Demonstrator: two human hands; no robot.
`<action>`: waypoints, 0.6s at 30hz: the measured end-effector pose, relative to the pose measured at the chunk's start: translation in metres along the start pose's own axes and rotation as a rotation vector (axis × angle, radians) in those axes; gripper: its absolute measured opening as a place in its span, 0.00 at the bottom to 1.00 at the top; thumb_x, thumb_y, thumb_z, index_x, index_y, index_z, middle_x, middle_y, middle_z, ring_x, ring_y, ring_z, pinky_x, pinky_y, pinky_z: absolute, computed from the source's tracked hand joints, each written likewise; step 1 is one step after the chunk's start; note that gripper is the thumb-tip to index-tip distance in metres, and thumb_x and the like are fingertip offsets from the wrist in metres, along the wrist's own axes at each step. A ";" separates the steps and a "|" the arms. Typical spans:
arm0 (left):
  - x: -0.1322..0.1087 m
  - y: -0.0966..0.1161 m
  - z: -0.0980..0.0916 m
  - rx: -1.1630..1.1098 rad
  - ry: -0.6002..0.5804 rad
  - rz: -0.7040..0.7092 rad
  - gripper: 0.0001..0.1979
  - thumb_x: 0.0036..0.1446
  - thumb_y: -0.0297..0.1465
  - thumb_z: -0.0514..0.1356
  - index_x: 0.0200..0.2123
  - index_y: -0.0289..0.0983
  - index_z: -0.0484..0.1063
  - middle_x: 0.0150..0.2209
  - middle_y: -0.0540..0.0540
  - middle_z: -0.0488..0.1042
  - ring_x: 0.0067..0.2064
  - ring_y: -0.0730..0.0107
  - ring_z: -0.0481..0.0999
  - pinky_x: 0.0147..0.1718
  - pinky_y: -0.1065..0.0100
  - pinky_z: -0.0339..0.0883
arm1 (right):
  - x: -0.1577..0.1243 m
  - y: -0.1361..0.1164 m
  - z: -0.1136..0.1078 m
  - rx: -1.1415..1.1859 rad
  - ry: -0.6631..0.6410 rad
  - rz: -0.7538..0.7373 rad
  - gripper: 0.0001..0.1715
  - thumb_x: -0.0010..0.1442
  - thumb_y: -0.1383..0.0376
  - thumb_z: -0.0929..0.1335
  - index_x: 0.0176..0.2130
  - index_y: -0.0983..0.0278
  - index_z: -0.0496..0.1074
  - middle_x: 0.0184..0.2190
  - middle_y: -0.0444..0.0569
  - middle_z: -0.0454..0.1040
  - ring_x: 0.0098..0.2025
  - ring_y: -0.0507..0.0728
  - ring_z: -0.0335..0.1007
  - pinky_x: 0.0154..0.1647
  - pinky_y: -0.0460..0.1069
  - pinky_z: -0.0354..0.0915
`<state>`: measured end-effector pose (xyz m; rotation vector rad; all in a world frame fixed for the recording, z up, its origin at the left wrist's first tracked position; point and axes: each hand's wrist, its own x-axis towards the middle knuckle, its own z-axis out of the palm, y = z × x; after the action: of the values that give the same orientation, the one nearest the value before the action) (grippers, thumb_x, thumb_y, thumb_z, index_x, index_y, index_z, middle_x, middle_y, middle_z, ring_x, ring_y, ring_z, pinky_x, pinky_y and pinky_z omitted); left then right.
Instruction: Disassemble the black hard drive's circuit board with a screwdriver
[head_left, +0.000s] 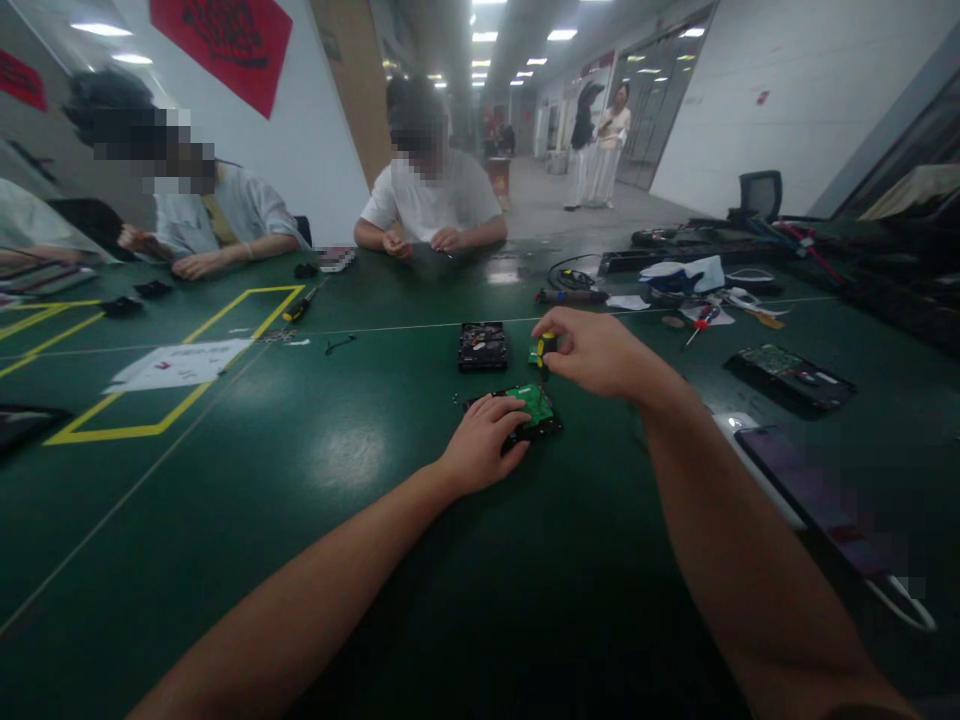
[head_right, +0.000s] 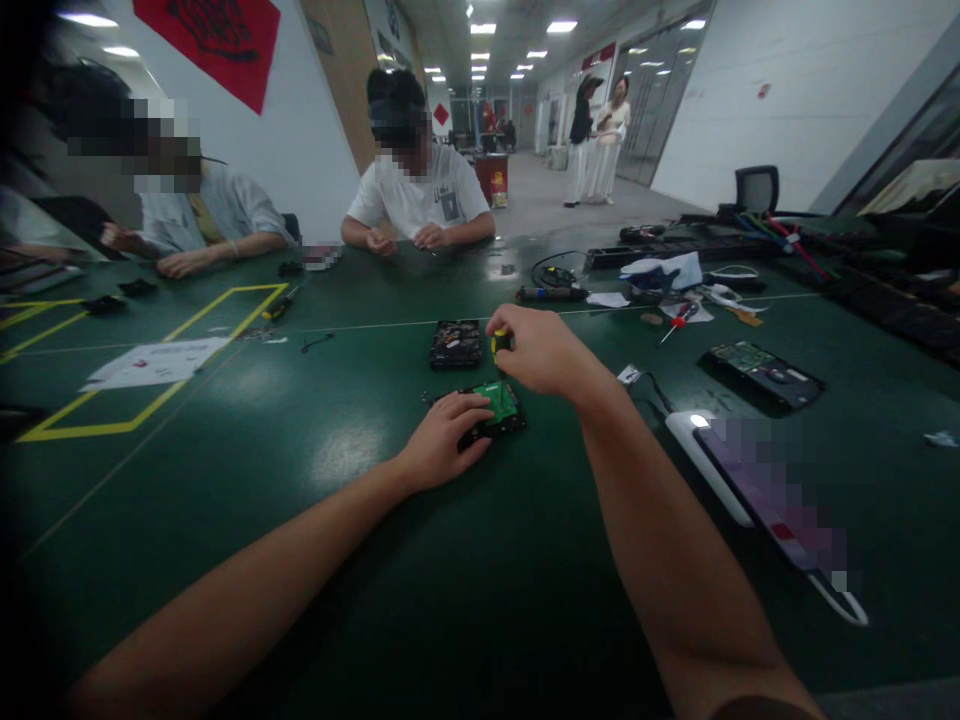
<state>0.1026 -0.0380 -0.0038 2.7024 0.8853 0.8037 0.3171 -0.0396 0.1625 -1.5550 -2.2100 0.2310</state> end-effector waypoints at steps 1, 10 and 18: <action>0.000 0.000 0.000 0.000 -0.001 -0.001 0.20 0.62 0.34 0.64 0.58 0.42 0.72 0.61 0.40 0.73 0.64 0.50 0.71 0.67 0.41 0.59 | 0.000 -0.001 0.000 0.011 0.000 -0.008 0.18 0.58 0.70 0.69 0.49 0.64 0.77 0.34 0.49 0.80 0.33 0.57 0.73 0.39 0.51 0.65; 0.000 0.000 0.000 -0.009 0.004 0.002 0.20 0.63 0.34 0.64 0.57 0.42 0.72 0.61 0.40 0.73 0.64 0.50 0.71 0.67 0.41 0.59 | 0.000 0.001 0.000 0.010 0.044 -0.063 0.14 0.60 0.68 0.69 0.46 0.62 0.79 0.36 0.49 0.81 0.35 0.57 0.73 0.41 0.52 0.65; 0.000 0.001 -0.001 -0.014 0.001 -0.003 0.20 0.63 0.34 0.64 0.57 0.42 0.72 0.61 0.39 0.73 0.64 0.50 0.71 0.67 0.41 0.58 | 0.003 0.002 0.005 0.016 0.041 -0.052 0.13 0.59 0.68 0.70 0.45 0.62 0.79 0.33 0.48 0.79 0.34 0.57 0.72 0.41 0.52 0.65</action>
<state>0.1024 -0.0389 -0.0022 2.6885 0.8804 0.8075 0.3160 -0.0352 0.1584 -1.4782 -2.2085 0.1993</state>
